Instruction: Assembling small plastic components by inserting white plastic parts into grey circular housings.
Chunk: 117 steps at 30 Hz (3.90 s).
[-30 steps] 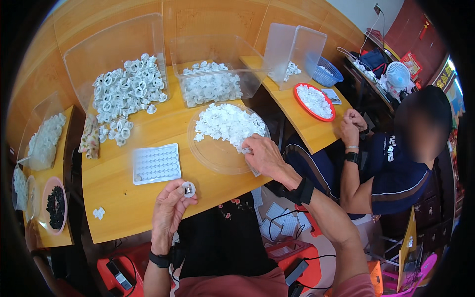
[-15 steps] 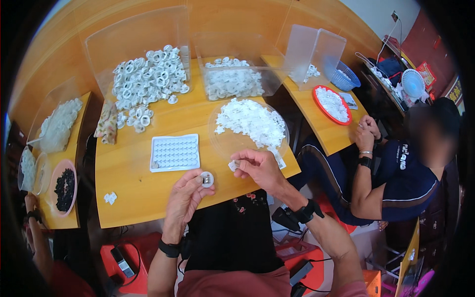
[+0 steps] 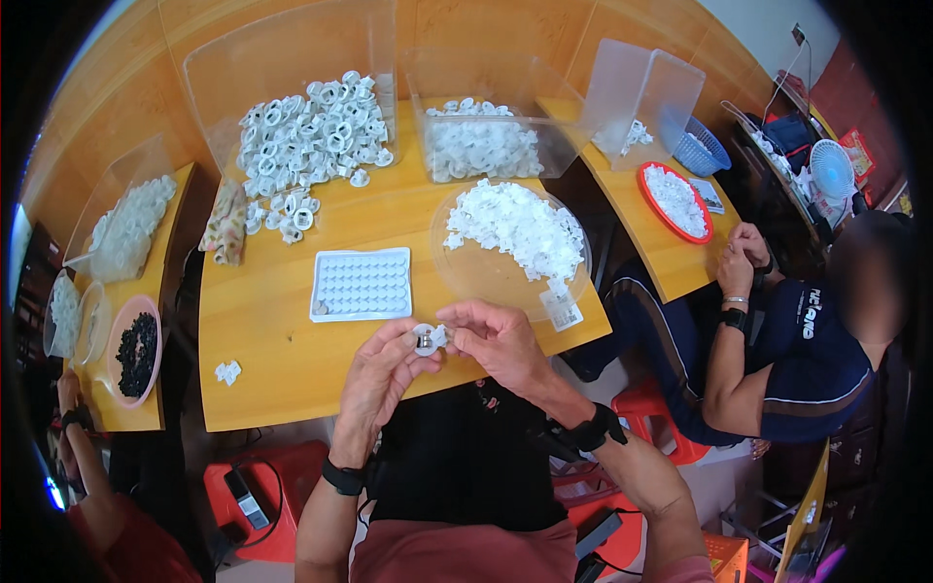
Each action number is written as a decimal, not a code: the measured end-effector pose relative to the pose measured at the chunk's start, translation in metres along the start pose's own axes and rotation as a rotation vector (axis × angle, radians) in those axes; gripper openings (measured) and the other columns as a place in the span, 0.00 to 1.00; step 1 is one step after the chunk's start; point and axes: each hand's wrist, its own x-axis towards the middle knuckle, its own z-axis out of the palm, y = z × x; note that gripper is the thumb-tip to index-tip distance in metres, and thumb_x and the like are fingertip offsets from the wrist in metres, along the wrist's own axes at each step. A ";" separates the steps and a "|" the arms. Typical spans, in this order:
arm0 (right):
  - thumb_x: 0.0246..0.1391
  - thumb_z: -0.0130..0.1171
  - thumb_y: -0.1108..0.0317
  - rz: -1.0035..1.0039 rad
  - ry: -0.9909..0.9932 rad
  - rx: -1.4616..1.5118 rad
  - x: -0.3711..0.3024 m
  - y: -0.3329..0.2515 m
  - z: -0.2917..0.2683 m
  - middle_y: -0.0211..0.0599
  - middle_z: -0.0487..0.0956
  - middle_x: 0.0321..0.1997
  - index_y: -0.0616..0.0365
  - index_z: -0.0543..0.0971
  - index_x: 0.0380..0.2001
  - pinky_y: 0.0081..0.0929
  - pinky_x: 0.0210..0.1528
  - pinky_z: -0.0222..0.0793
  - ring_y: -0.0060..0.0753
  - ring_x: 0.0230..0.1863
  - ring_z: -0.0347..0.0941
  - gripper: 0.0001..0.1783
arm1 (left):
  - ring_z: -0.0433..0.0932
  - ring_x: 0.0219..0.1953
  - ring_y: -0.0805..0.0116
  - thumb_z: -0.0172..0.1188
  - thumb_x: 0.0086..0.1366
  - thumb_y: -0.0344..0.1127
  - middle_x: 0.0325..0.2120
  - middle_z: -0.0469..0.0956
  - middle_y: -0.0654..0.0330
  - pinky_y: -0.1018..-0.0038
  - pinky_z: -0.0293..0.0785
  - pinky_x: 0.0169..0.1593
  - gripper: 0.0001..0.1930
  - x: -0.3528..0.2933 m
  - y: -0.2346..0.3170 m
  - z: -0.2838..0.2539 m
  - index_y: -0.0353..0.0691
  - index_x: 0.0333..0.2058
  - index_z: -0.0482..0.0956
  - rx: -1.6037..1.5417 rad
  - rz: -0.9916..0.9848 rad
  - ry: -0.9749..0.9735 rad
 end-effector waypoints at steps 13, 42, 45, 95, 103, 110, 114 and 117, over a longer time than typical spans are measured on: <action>0.56 0.52 0.76 0.052 0.044 -0.036 0.000 -0.009 0.001 0.32 0.79 0.31 0.67 0.78 0.42 0.16 0.34 0.70 0.17 0.30 0.73 0.11 | 0.79 0.35 0.63 0.51 0.67 0.30 0.37 0.78 0.50 0.73 0.79 0.40 0.11 0.000 -0.004 -0.005 0.29 0.45 0.71 -0.032 0.005 -0.015; 0.58 0.56 0.71 0.048 0.112 0.298 -0.009 0.006 0.005 0.31 0.79 0.33 0.63 0.78 0.40 0.16 0.41 0.71 0.18 0.36 0.75 0.09 | 0.79 0.35 0.64 0.51 0.67 0.32 0.35 0.77 0.51 0.72 0.78 0.40 0.12 -0.002 0.002 0.006 0.29 0.44 0.71 -0.005 0.006 -0.005; 0.58 0.56 0.72 -0.076 0.099 0.197 -0.007 0.010 0.007 0.31 0.79 0.33 0.64 0.78 0.40 0.16 0.41 0.70 0.18 0.35 0.74 0.08 | 0.79 0.36 0.64 0.51 0.67 0.32 0.35 0.77 0.51 0.72 0.78 0.40 0.12 -0.002 0.002 0.006 0.29 0.44 0.72 -0.004 0.004 -0.015; 0.55 0.57 0.77 -0.031 0.117 0.238 -0.010 0.024 0.006 0.28 0.78 0.34 0.62 0.77 0.39 0.15 0.39 0.70 0.15 0.37 0.73 0.07 | 0.79 0.33 0.63 0.52 0.66 0.33 0.35 0.77 0.50 0.73 0.80 0.37 0.13 -0.001 0.000 0.007 0.29 0.45 0.69 0.027 -0.003 0.022; 0.55 0.54 0.80 -0.039 0.074 0.243 -0.012 0.023 0.004 0.30 0.78 0.39 0.62 0.75 0.43 0.17 0.43 0.71 0.19 0.41 0.74 0.12 | 0.80 0.34 0.61 0.52 0.66 0.32 0.36 0.76 0.48 0.73 0.81 0.38 0.15 -0.002 0.001 0.009 0.28 0.47 0.68 0.002 0.008 0.045; 0.56 0.54 0.78 0.050 0.085 0.256 -0.013 0.022 0.002 0.33 0.77 0.43 0.63 0.74 0.47 0.20 0.46 0.71 0.21 0.45 0.73 0.15 | 0.80 0.36 0.61 0.51 0.67 0.30 0.37 0.77 0.50 0.71 0.80 0.40 0.12 -0.002 0.000 0.007 0.28 0.45 0.70 -0.013 0.026 0.022; 0.56 0.54 0.78 0.076 0.089 0.220 -0.011 0.019 -0.001 0.33 0.77 0.42 0.63 0.75 0.46 0.19 0.44 0.71 0.20 0.43 0.73 0.14 | 0.80 0.35 0.61 0.51 0.67 0.30 0.36 0.77 0.50 0.71 0.80 0.40 0.12 -0.002 0.002 0.008 0.29 0.45 0.70 -0.001 0.010 0.027; 0.56 0.54 0.78 0.077 0.093 0.254 -0.011 0.024 -0.002 0.31 0.78 0.39 0.63 0.76 0.44 0.19 0.43 0.70 0.18 0.41 0.72 0.12 | 0.80 0.35 0.61 0.51 0.67 0.30 0.35 0.77 0.50 0.72 0.80 0.40 0.11 -0.003 0.001 0.008 0.29 0.45 0.70 -0.006 0.009 0.019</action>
